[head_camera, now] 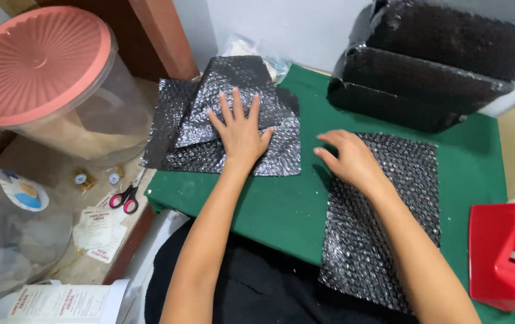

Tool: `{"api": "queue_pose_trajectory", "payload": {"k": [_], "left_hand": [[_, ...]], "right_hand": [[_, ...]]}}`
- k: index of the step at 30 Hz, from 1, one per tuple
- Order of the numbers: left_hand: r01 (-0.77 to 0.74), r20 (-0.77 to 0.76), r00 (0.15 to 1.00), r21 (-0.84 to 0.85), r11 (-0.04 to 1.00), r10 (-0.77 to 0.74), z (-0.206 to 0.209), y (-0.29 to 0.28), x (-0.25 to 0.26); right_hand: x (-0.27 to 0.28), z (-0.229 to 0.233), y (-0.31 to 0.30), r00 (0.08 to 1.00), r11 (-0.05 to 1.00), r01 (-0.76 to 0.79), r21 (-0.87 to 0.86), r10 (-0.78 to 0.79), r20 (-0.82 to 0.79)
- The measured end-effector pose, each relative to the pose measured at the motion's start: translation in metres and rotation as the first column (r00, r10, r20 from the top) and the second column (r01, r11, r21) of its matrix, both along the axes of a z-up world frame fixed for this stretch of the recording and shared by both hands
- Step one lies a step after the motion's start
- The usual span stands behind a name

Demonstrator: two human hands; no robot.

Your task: The person wraps several small boxes and plastic bags containing food items in black bubble wrap, securing each package with tape.

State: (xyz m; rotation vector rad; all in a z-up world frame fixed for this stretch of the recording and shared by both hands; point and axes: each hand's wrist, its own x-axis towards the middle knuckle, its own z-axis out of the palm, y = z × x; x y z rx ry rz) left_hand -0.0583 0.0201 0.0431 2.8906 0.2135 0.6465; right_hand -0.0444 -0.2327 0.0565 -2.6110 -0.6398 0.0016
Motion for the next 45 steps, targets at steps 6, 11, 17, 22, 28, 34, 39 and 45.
{"api": "queue_pose_trajectory", "payload": {"k": [6,11,17,22,28,34,39,45], "left_hand": [[-0.083,0.316,0.945,-0.018,0.996,0.084,-0.045,0.01,0.01],[-0.072,0.309,0.945,-0.106,0.992,0.102,-0.038,0.015,0.008],[-0.093,0.113,0.987,-0.146,0.985,0.11,-0.065,0.027,0.018],[-0.078,0.002,0.997,-0.259,0.963,0.081,-0.05,0.026,0.013],[-0.059,0.027,0.997,-0.287,0.956,0.07,-0.019,0.019,-0.002],[-0.089,-0.009,0.996,-0.203,0.975,0.089,-0.042,0.013,0.004],[-0.107,-0.212,0.973,-0.075,0.991,0.089,-0.021,0.008,-0.007],[-0.096,0.263,0.958,-0.094,0.991,0.117,-0.016,0.016,-0.009]], "right_hand": [[0.108,-0.035,0.067,0.994,0.976,0.035,0.213,-0.055,0.09],[0.204,-0.087,0.093,0.945,0.889,0.327,0.321,-0.306,-0.117],[0.25,-0.101,0.127,0.792,0.668,0.586,0.459,-0.353,-0.498],[0.24,-0.075,0.149,0.738,0.659,0.624,0.42,-0.32,-0.594],[0.25,-0.073,0.129,0.785,0.494,0.591,0.638,-0.172,-0.594],[0.187,0.018,0.11,0.975,0.593,0.141,0.792,-0.221,-0.008],[0.103,0.069,0.088,0.942,0.53,-0.194,0.825,-0.134,0.307],[0.015,0.075,0.056,0.997,0.438,0.07,0.896,-0.047,-0.055]]}}
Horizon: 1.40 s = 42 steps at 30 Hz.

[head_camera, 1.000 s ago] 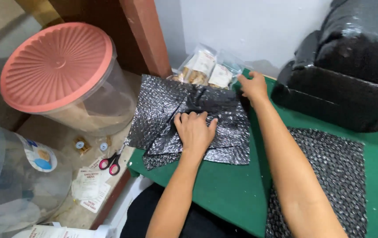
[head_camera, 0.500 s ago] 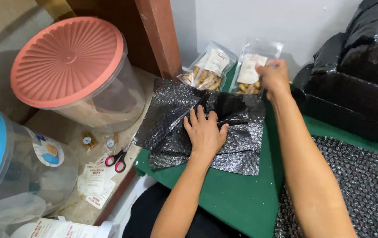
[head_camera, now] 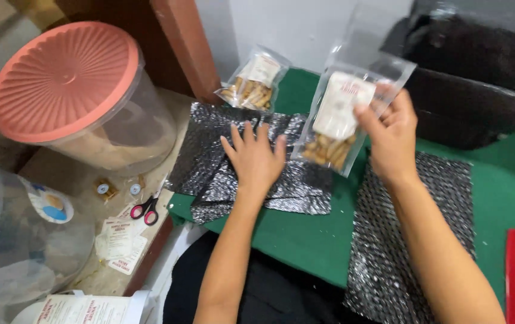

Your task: The person wraps several small boxes and plastic bags containing food items in black bubble wrap, securing each package with tape.

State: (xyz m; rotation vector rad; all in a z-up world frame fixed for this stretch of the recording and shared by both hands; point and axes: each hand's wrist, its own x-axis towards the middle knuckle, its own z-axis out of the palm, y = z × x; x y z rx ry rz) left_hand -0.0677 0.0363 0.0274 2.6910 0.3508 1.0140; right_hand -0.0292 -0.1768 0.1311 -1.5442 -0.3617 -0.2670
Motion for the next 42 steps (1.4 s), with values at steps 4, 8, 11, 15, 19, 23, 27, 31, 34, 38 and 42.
{"api": "queue_pose_trajectory", "payload": {"k": [4,8,11,15,19,23,27,31,34,38,42], "left_hand": [[0.298,0.079,0.954,-0.316,0.901,-0.288,0.053,-0.014,-0.022],[0.609,0.387,0.656,-0.778,0.153,-0.648,0.068,-0.062,-0.046],[0.571,0.444,0.581,-0.82,-0.047,-0.683,0.068,-0.097,-0.073],[0.524,0.45,0.549,-0.842,-0.13,-0.704,0.077,-0.118,-0.096],[0.542,0.461,0.537,-0.83,-0.131,-0.706,0.076,-0.133,-0.1],[0.505,0.435,0.622,-0.858,-0.09,-0.651,0.083,-0.139,-0.106],[0.227,0.399,0.67,-0.913,-0.339,-0.627,0.061,-0.136,-0.099],[0.236,0.507,0.699,-0.83,-0.506,-0.504,0.053,-0.134,-0.103],[0.243,0.56,0.781,-0.679,-0.692,-0.275,0.041,-0.127,-0.097],[0.244,0.62,0.699,-0.675,-0.697,-0.357,0.041,-0.124,-0.103],[0.437,0.603,0.472,-0.794,-0.423,-0.643,0.05,-0.149,-0.122]], "right_hand": [[-0.055,-0.001,-0.024,0.989,0.999,-0.001,0.032,0.006,-0.148],[-0.095,-0.014,-0.047,0.978,0.992,0.028,0.125,-0.002,-0.209],[-0.122,-0.019,-0.062,0.973,0.983,0.053,0.175,-0.012,-0.231],[-0.15,-0.019,-0.08,0.974,0.974,0.09,0.208,-0.042,-0.224],[-0.168,-0.023,-0.098,0.971,0.974,0.126,0.19,-0.083,-0.224],[-0.181,-0.024,-0.102,0.972,0.975,0.154,0.158,-0.12,-0.204],[-0.188,-0.02,-0.102,0.974,0.973,0.155,0.172,-0.122,-0.189],[-0.19,-0.021,-0.104,0.973,0.975,0.165,0.151,-0.135,-0.188],[-0.195,-0.015,-0.103,0.967,0.983,0.158,0.092,-0.135,-0.215],[-0.196,-0.016,-0.102,0.972,0.982,0.148,0.114,-0.124,-0.199],[-0.198,-0.019,-0.098,0.975,0.982,0.137,0.129,-0.111,-0.194]]}}
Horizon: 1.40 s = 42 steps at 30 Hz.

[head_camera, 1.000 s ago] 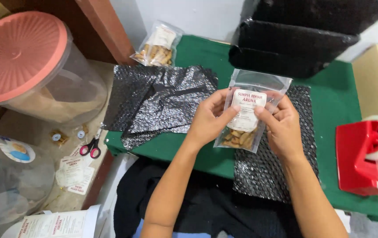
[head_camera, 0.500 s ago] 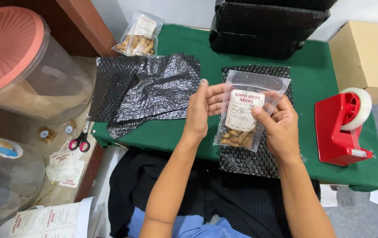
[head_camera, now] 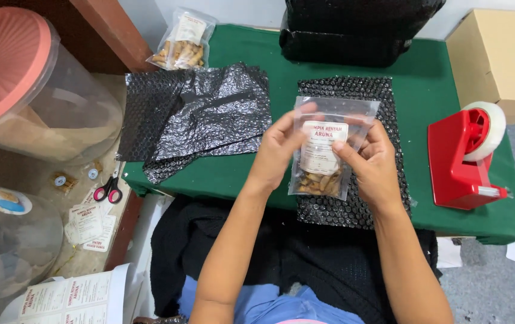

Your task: The person wraps several small boxes and plastic bags containing food items in black bubble wrap, securing each package with tape.

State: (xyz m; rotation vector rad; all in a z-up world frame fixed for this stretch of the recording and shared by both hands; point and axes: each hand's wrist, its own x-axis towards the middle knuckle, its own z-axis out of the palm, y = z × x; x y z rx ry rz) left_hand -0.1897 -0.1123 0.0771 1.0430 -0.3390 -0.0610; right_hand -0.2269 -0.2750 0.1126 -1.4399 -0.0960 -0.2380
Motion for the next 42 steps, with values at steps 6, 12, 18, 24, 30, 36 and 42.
{"api": "queue_pose_trajectory", "payload": {"k": [6,12,18,24,30,36,42], "left_hand": [[-0.004,0.041,0.999,-0.038,0.999,0.006,-0.002,-0.01,0.001],[0.018,0.004,1.0,-0.065,0.998,-0.018,-0.001,-0.015,-0.009],[0.103,0.039,0.994,-0.131,0.986,-0.099,-0.006,-0.015,-0.008],[0.117,0.092,0.99,-0.079,0.99,-0.11,-0.002,-0.017,-0.017],[0.122,0.017,0.992,-0.034,0.992,-0.122,-0.007,-0.021,-0.021],[-0.045,0.01,0.999,0.093,0.995,0.044,0.007,-0.024,-0.021],[-0.047,0.064,0.997,0.069,0.996,0.042,0.036,-0.021,-0.006]], "right_hand": [[0.005,-0.015,-0.026,0.996,1.0,-0.009,-0.018,0.011,0.086],[0.009,-0.04,-0.04,0.987,0.998,0.021,0.058,-0.03,0.16],[0.004,-0.034,-0.035,0.965,0.999,0.011,0.047,-0.023,0.263],[0.003,-0.035,-0.041,0.959,0.995,0.073,0.065,-0.088,0.271],[-0.007,-0.021,-0.039,0.946,0.992,0.102,-0.079,-0.072,0.317],[-0.013,-0.004,-0.042,0.958,0.98,0.077,-0.181,-0.022,0.287],[-0.015,0.019,-0.072,0.96,0.973,-0.226,-0.054,0.232,0.155]]}}
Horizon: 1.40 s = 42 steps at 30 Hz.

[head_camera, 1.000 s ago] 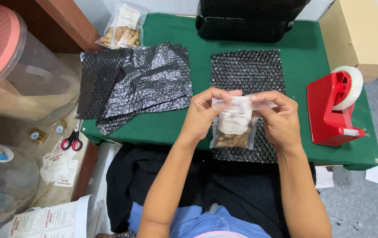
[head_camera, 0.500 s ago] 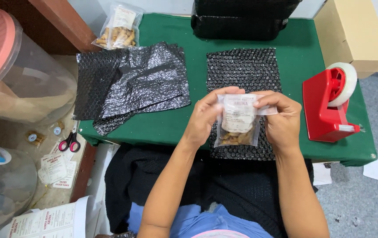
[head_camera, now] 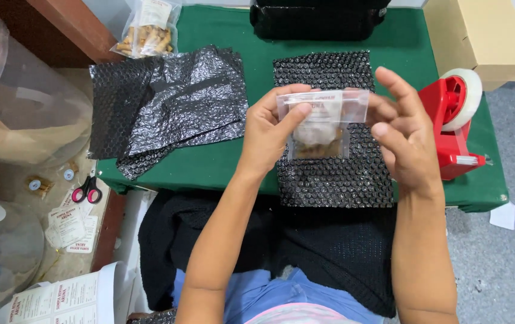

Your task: The person wraps several small boxes and plastic bags containing food items in black bubble wrap, securing each package with tape.

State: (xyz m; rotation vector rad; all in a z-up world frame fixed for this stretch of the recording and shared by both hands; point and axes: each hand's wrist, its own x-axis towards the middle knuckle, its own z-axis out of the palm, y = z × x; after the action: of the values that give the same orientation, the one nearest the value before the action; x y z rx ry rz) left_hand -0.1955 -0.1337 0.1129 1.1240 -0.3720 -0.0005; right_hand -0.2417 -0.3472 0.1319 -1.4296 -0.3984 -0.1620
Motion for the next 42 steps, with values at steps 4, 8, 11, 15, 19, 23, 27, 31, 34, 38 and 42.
{"api": "queue_pose_trajectory", "payload": {"k": [4,8,11,15,19,23,27,31,34,38,42], "left_hand": [[-0.03,0.146,0.989,0.031,0.999,0.025,-0.005,-0.024,0.005],[-0.08,0.196,0.978,0.036,0.996,0.072,-0.014,-0.034,0.015],[-0.233,0.276,0.945,0.187,0.954,0.177,-0.03,-0.029,0.016],[-0.425,0.503,0.861,0.787,0.448,-0.068,-0.089,-0.027,-0.01],[-0.355,0.412,0.867,0.906,0.232,-0.28,-0.099,-0.017,-0.031],[-0.314,0.371,0.868,0.925,0.212,-0.331,-0.097,-0.005,-0.032],[-0.359,0.411,0.854,0.909,0.21,-0.318,-0.099,-0.003,-0.033],[-0.369,0.421,0.854,0.904,0.215,-0.305,-0.103,-0.004,-0.035],[-0.367,0.416,0.856,0.907,0.207,-0.308,-0.103,-0.004,-0.035],[-0.356,0.415,0.861,0.904,0.237,-0.292,-0.102,-0.004,-0.037],[-0.36,0.426,0.861,0.896,0.258,-0.277,-0.104,-0.005,-0.039]], "right_hand": [[0.011,-0.008,0.001,0.979,0.981,0.177,-0.082,-0.184,-0.088],[0.024,-0.024,-0.01,0.919,0.904,0.384,-0.188,-0.355,0.172],[0.032,-0.031,-0.024,0.823,0.794,0.529,-0.299,-0.395,0.407],[0.055,-0.052,-0.027,0.575,0.497,0.77,-0.399,-0.272,0.771],[0.076,-0.092,-0.014,0.501,0.258,0.846,-0.467,-0.086,0.861],[0.087,-0.124,0.003,0.389,0.141,0.905,-0.401,0.108,0.915],[0.081,-0.123,0.024,0.345,0.107,0.924,-0.368,0.188,0.92],[0.084,-0.127,0.03,0.336,0.124,0.923,-0.364,0.199,0.92],[0.089,-0.138,0.028,0.352,0.128,0.914,-0.386,0.224,0.909],[0.09,-0.121,0.029,0.332,0.127,0.922,-0.365,0.223,0.916],[0.1,-0.146,0.033,0.366,0.171,0.899,-0.403,0.212,0.906]]}}
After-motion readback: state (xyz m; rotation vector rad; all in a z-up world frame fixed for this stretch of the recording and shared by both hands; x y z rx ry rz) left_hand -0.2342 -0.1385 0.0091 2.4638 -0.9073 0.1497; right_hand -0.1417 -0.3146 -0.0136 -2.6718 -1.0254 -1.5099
